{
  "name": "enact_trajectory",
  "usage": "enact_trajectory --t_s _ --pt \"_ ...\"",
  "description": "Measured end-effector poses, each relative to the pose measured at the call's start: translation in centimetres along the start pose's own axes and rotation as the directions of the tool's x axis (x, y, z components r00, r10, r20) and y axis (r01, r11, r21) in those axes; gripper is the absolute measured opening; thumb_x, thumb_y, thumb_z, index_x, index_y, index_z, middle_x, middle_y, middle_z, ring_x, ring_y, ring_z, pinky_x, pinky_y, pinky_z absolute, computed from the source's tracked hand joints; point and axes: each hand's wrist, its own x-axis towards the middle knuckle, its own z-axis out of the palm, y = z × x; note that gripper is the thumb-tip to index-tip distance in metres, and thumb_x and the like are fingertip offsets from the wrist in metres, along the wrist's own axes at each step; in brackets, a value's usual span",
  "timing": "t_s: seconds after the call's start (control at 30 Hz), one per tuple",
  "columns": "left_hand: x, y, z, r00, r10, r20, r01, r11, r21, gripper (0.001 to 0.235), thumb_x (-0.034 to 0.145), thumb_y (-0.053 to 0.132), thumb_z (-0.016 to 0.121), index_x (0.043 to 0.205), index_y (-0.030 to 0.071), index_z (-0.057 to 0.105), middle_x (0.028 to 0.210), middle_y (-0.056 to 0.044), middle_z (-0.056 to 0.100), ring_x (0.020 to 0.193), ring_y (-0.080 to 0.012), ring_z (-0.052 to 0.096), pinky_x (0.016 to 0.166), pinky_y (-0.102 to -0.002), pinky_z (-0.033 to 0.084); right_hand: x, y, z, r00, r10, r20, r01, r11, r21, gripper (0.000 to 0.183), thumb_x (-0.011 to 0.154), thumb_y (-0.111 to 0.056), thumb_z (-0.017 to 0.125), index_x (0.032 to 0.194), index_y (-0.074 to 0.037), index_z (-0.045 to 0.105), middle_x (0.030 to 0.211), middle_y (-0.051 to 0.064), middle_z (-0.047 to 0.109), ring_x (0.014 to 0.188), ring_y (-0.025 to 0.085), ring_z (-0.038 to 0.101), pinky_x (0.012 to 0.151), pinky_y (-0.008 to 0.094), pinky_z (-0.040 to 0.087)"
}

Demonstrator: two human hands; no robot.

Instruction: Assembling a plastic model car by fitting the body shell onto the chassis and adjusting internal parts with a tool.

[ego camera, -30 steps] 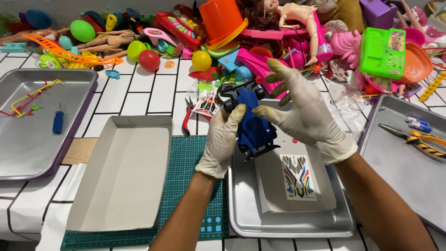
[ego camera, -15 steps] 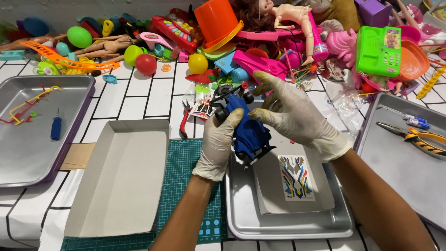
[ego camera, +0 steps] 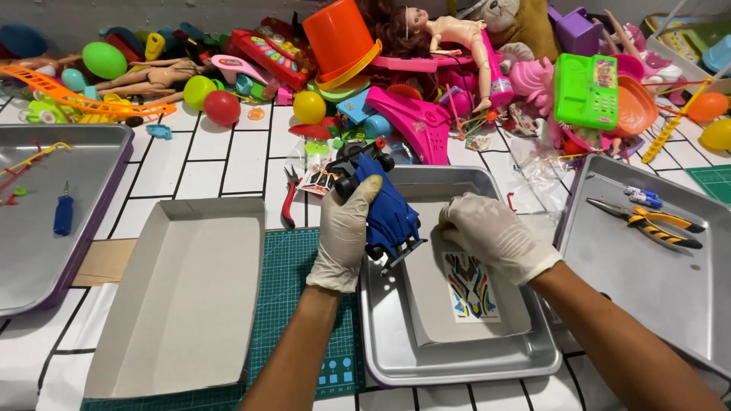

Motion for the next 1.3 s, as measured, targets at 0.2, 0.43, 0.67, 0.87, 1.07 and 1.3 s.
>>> enact_trajectory --t_s 0.2,0.43,0.67,0.87,1.07,1.3 --pt "-0.6 1.1 0.1 0.999 0.039 0.006 -0.038 0.998 -0.058 0.024 0.081 0.016 0.083 0.095 -0.002 0.074 0.076 -0.009 0.067 0.078 -0.0142 0.061 0.076 -0.037 0.060 0.3 0.7 2.2 0.997 0.021 -0.069 -0.025 0.998 -0.053 0.013 0.098 -0.022 0.064 0.104 -0.014 0.073 0.092 0.010 0.072 0.095 0.026 0.074 0.090 0.042 0.062" --pt "-0.5 0.9 0.1 0.999 0.033 0.018 -0.032 0.999 -0.039 0.026 0.080 0.018 0.085 0.095 0.000 0.075 0.074 -0.008 0.068 0.081 -0.0121 0.061 0.079 -0.036 0.060 -0.1 1.4 1.6 0.995 -0.041 -0.092 0.044 0.998 0.034 0.021 0.096 -0.022 0.063 0.113 -0.011 0.067 0.099 0.016 0.070 0.105 0.033 0.070 0.094 0.047 0.060" --pt "-0.7 1.0 0.1 0.998 0.051 0.028 -0.051 0.998 0.027 0.024 0.081 0.018 0.084 0.094 0.000 0.076 0.074 -0.008 0.068 0.080 -0.0129 0.062 0.080 -0.037 0.060 -1.9 1.4 -2.1 0.996 -0.025 -0.086 0.040 0.983 0.176 0.017 0.095 -0.016 0.069 0.111 -0.013 0.072 0.099 0.011 0.072 0.105 0.027 0.069 0.096 0.041 0.058" --pt "-0.4 0.4 0.2 0.997 0.077 0.027 -0.079 0.994 0.069 0.028 0.080 0.019 0.086 0.096 -0.001 0.076 0.076 -0.013 0.071 0.082 -0.0146 0.062 0.084 -0.040 0.059 -0.2 2.0 1.7 1.000 -0.017 -0.004 0.017 1.000 -0.018 0.030 0.095 -0.020 0.068 0.125 -0.022 0.069 0.114 0.013 0.072 0.120 0.029 0.067 0.101 0.044 0.058" --pt "-0.8 0.8 0.2 0.996 0.081 0.026 -0.082 0.994 0.068 0.028 0.080 0.018 0.085 0.097 -0.002 0.075 0.078 -0.014 0.072 0.084 -0.0144 0.062 0.085 -0.041 0.059 -0.1 1.9 1.2 0.999 -0.023 -0.031 0.023 1.000 -0.008 0.036 0.093 -0.018 0.072 0.128 -0.020 0.066 0.117 0.013 0.073 0.125 0.031 0.065 0.101 0.045 0.059" --pt "-0.6 0.5 0.2 0.997 0.065 0.031 -0.068 0.994 0.082 0.029 0.078 0.019 0.087 0.097 0.000 0.076 0.079 -0.013 0.073 0.082 -0.0148 0.065 0.082 -0.038 0.060 0.0 1.8 0.6 0.998 -0.038 -0.053 0.032 0.994 -0.107 0.022 0.093 -0.021 0.072 0.114 -0.016 0.074 0.106 0.011 0.073 0.111 0.027 0.069 0.091 0.039 0.064"
